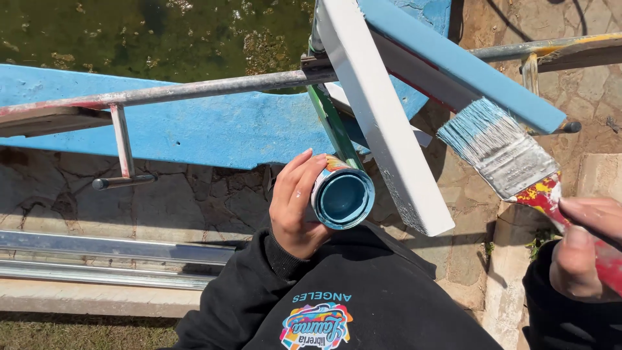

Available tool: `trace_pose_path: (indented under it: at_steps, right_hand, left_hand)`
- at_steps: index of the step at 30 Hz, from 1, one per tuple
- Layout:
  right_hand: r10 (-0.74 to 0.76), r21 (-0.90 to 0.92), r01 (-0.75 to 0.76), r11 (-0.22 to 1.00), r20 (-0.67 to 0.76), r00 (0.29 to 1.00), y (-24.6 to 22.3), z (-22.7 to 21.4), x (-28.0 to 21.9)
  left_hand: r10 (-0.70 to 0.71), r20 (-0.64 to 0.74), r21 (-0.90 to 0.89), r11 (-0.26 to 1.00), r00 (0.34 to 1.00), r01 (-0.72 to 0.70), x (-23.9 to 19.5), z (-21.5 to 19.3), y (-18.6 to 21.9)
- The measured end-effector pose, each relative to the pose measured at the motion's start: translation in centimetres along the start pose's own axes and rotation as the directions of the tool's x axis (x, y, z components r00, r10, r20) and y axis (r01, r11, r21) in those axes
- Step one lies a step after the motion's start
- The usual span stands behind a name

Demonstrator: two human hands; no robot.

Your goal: Painting structural beams using a paintbrush and a can of blue paint

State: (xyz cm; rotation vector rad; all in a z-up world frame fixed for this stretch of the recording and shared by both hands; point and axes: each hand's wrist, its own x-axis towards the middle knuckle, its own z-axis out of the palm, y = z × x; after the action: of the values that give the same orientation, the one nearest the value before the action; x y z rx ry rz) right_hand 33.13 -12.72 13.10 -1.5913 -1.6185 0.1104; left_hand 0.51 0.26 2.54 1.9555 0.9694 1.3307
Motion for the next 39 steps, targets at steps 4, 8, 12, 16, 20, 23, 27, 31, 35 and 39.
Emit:
trace_pose_path:
  at_steps: [4,8,12,16,20,23,27,31,35,39]
  right_hand:
    - [0.517,-0.179,-0.495,0.851,0.454,0.726,-1.8,-5.4,-2.3]
    - [0.291,0.107,-0.284,0.953,-0.054,0.955,-4.8,-0.5,-7.5]
    - [0.310,0.131,-0.300,0.945,-0.059,0.949,-7.4,1.8,-4.9]
    - [0.405,0.247,-0.375,0.893,-0.080,0.911,-8.3,4.3,-3.7]
    - [0.194,0.400,-0.141,0.905,-0.095,0.976,-4.4,7.0,-4.9]
    - [0.186,0.407,-0.139,0.903,-0.079,0.979,-6.5,9.6,-3.4]
    - [-0.034,0.346,0.012,0.938,0.057,0.998,-9.6,11.9,-0.2]
    - [-0.143,0.266,0.108,0.958,0.114,0.983,-14.0,14.6,2.7]
    - [-0.114,0.144,0.091,0.985,0.164,0.980,-17.9,16.3,5.0]
    - [0.042,-0.157,-0.015,0.987,0.166,0.985,-20.9,17.3,6.3]
  left_hand:
    - [0.039,-0.025,0.094,0.995,0.999,-0.037,0.6,0.4,0.9]
    - [0.046,-0.066,0.117,0.992,0.997,-0.039,1.1,0.2,1.4]
    - [0.032,-0.082,0.105,0.994,0.996,-0.023,1.2,-0.3,0.8]
    - [0.036,-0.056,0.071,0.997,0.998,-0.032,1.6,-1.2,0.1]
    - [0.057,-0.038,0.074,0.996,0.998,-0.054,1.8,-3.1,-0.9]
    - [0.053,-0.067,0.110,0.993,0.996,-0.046,2.0,-4.8,-1.6]
    - [0.026,-0.042,0.088,0.996,0.999,-0.022,2.1,-7.9,-2.8]
    - [-0.003,-0.062,0.080,0.997,0.998,0.008,2.2,-10.6,-4.2]
    - [0.062,-0.082,0.137,0.989,0.995,-0.050,2.8,-12.5,-4.9]
    - [0.177,-0.054,0.134,0.977,0.983,-0.169,3.4,-13.8,-5.7]
